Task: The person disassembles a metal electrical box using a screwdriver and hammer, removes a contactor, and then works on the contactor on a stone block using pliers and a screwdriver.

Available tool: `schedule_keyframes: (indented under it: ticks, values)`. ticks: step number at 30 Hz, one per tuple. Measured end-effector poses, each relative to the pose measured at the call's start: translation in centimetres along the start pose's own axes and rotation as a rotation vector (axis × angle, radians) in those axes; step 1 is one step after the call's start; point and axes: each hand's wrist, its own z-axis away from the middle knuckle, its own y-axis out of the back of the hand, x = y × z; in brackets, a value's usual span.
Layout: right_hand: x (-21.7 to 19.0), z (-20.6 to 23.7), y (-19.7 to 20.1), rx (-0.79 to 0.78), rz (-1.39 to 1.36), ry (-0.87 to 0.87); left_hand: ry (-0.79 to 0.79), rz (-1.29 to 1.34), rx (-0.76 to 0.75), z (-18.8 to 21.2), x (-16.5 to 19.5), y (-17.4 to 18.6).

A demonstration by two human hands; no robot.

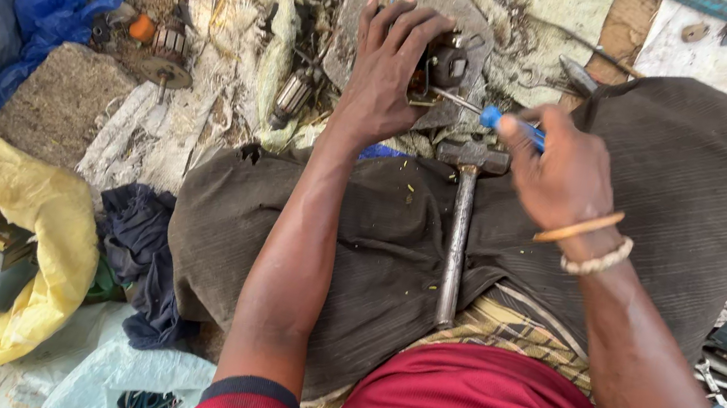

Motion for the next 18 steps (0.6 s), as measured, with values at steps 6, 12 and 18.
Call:
schedule_keyframes:
  ticks: [6, 12, 18]
  values:
    - [-0.20, -0.15, 0.38, 0.124, -0.073, 0.246, 0.005, -0.046, -0.005, -0.09, -0.05, -0.04]
    - [0.19, -0.57, 0.56, 0.146, -0.152, 0.287, 0.003, -0.017, -0.004, -0.44, -0.14, -0.20]
    - [0.35, -0.31, 0.46, 0.131, -0.127, 0.240, 0.043, -0.059, -0.064, -0.53, -0.05, -0.43]
